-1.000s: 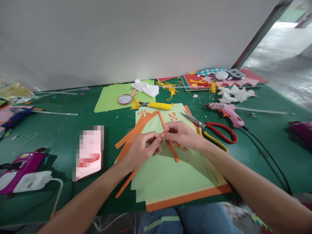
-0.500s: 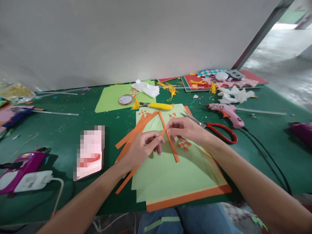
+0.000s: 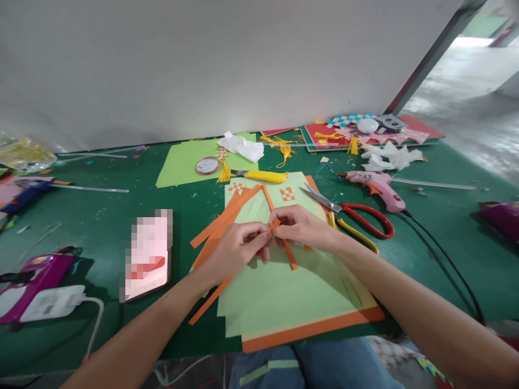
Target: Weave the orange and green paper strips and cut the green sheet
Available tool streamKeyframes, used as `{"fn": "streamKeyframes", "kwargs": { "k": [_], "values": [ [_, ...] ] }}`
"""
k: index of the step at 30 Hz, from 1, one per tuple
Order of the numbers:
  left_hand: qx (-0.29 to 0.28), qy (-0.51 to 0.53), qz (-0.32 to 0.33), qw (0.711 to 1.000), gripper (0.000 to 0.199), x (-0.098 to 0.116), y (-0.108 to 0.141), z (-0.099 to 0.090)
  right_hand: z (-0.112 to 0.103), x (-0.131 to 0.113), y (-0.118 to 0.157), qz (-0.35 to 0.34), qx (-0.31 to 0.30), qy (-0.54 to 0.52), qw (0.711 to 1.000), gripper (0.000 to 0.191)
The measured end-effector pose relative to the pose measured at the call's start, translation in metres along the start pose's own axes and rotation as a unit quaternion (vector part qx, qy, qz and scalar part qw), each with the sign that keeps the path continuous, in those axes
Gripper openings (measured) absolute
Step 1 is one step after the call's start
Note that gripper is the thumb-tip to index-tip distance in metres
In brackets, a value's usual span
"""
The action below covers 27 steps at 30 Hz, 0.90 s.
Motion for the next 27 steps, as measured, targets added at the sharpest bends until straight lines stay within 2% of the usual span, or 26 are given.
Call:
{"fn": "streamKeyframes", "kwargs": {
  "k": [5,15,21,27],
  "values": [
    [0.000,0.003,0.001,1.000,0.033,0.000,-0.001,0.000,-0.001,-0.003,0.000,0.000,0.009,0.017,1.000,0.004],
    [0.011,0.038,-0.011,0.999,0.028,0.000,0.000,-0.001,-0.017,-0.007,0.003,-0.016,0.052,0.055,0.997,0.004],
    [0.028,0.054,-0.005,0.998,0.028,-0.001,-0.001,-0.002,-0.031,-0.014,0.007,-0.027,0.117,0.021,0.993,0.005],
    [0.049,0.090,0.007,0.995,0.028,0.001,-0.002,-0.004,-0.012,-0.004,0.000,-0.013,0.032,-0.031,0.999,0.015]
  ]
}}
Point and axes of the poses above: each hand's wrist, its own y-axis away from the middle knuckle, its own z-axis out of the palm, x = y × z, the point moved 4 cm from there along -y, towards the middle knuckle, and after that the axes turned 3 degrees about -x, right-handed, at the moved point
